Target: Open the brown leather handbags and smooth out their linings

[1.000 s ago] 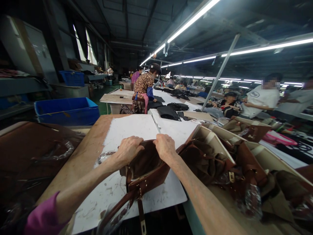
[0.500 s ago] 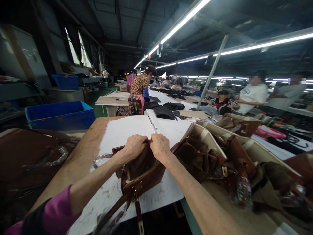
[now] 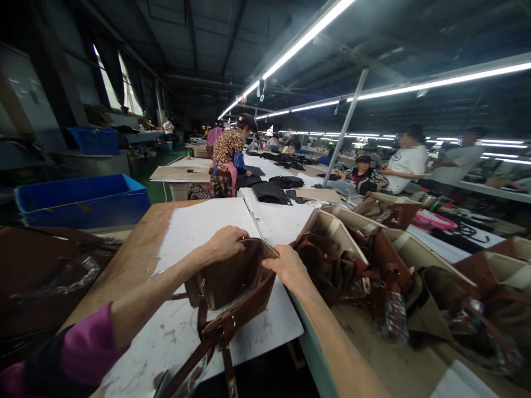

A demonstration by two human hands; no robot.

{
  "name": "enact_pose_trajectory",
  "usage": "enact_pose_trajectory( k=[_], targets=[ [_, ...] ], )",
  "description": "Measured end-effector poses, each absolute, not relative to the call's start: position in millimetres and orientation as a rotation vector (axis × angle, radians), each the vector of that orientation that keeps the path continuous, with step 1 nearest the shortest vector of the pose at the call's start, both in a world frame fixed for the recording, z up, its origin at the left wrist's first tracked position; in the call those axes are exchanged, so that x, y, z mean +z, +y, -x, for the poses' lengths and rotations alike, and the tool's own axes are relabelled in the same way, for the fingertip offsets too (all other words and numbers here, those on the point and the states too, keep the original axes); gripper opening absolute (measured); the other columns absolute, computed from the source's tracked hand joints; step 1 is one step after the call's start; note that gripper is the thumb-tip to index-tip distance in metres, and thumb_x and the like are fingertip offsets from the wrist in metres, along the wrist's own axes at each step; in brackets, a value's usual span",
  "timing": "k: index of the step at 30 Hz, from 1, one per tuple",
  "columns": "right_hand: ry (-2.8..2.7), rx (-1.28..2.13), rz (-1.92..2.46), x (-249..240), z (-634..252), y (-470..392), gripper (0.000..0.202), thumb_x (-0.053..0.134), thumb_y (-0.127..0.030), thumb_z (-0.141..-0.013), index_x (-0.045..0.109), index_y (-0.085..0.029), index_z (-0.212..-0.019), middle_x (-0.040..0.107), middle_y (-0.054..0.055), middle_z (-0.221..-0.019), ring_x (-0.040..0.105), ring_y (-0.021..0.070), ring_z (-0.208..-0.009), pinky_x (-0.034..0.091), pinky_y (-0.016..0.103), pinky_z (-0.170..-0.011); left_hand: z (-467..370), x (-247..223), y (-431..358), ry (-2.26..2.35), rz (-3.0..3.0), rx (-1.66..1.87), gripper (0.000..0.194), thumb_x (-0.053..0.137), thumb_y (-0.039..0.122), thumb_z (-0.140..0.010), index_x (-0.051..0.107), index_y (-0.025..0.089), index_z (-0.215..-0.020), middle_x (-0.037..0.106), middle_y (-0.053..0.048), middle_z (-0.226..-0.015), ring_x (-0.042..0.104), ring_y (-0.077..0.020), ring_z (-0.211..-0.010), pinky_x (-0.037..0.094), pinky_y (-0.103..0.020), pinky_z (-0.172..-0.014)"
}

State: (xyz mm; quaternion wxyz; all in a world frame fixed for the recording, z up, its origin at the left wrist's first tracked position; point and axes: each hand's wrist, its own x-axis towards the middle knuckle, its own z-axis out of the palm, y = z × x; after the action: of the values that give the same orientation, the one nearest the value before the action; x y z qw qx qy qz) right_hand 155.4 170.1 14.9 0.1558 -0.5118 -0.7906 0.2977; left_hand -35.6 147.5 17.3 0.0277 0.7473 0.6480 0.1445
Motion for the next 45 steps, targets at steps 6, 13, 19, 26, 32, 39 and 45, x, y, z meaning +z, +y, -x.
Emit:
enact_pose_trajectory(
  k=[6,13,19,26,32,39,45],
  targets=[
    [-2.371,0.671,1.445,20.5,-161.6,175.9,0.017,0.049,-0.029,-0.068,0.059,-0.015,-0.064,0.049,-0.002,-0.054,0.046,0.0114,-0.056,0.026,0.02,-0.049,33.2,24.4,159.4,1.635,-2.294,0.57,0.03,0.046,0.011,-0.061,0.065,0.018,-0.084,0.062,0.002,-0.072,0.053,-0.0137,-0.073,0.038,-0.019,-0.062],
    [-2.55,0.674,1.197,24.6,-154.7,196.4,0.02,0.046,-0.03,-0.071,0.062,-0.017,-0.071,0.052,-0.002,-0.059,0.047,0.0116,-0.06,0.029,0.021,-0.055,42.5,33.8,139.6,1.708,-2.167,0.499,0.027,0.049,0.012,-0.06,0.067,0.015,-0.08,0.059,0.002,-0.06,0.05,-0.0125,-0.061,0.034,-0.019,-0.053],
    [-2.619,0.711,1.126,21.0,-146.2,201.0,0.021,0.047,-0.031,-0.071,0.063,-0.019,-0.074,0.054,-0.002,-0.06,0.048,0.0127,-0.061,0.029,0.022,-0.056,41.5,22.3,122.8,1.872,-2.192,0.539,0.021,0.05,0.021,-0.07,0.065,0.018,-0.084,0.064,-0.001,-0.075,0.055,-0.015,-0.073,0.039,-0.021,-0.063],
    [-2.628,0.665,1.152,20.9,-152.0,199.7,0.02,0.048,-0.032,-0.07,0.062,-0.018,-0.069,0.048,-0.003,-0.055,0.045,0.0111,-0.057,0.026,0.021,-0.051,25.9,22.5,130.8,2.08,-2.344,0.421,0.021,0.049,0.03,-0.076,0.065,0.023,-0.088,0.065,-0.003,-0.081,0.057,-0.0192,-0.078,0.042,-0.026,-0.067],
    [-2.719,0.359,1.208,30.5,-145.1,196.0,0.021,0.053,-0.037,-0.07,0.062,-0.019,-0.066,0.052,-0.001,-0.059,0.049,0.0129,-0.062,0.026,0.022,-0.051,22.0,24.5,133.4,2.106,-2.231,0.428,0.019,0.05,0.028,-0.074,0.066,0.021,-0.081,0.064,-0.004,-0.077,0.057,-0.0198,-0.078,0.041,-0.027,-0.067],
    [-2.766,0.054,1.204,32.4,-128.3,182.6,0.023,0.045,-0.029,-0.079,0.064,-0.02,-0.088,0.063,0.008,-0.085,0.056,0.0194,-0.083,0.037,0.027,-0.068,14.0,23.8,132.1,2.128,-2.196,0.46,0.023,0.044,0.026,-0.077,0.066,0.019,-0.077,0.064,-0.005,-0.076,0.057,-0.0188,-0.076,0.039,-0.026,-0.064],
    [-2.732,-0.019,1.212,25.8,-130.2,185.0,0.027,0.039,-0.031,-0.083,0.064,-0.022,-0.085,0.064,0.005,-0.082,0.058,0.0185,-0.081,0.04,0.027,-0.069,16.0,23.7,134.9,2.093,-2.258,0.393,0.025,0.039,0.023,-0.079,0.063,0.02,-0.074,0.064,-0.004,-0.076,0.057,-0.0181,-0.075,0.036,-0.025,-0.062]
  ],
)
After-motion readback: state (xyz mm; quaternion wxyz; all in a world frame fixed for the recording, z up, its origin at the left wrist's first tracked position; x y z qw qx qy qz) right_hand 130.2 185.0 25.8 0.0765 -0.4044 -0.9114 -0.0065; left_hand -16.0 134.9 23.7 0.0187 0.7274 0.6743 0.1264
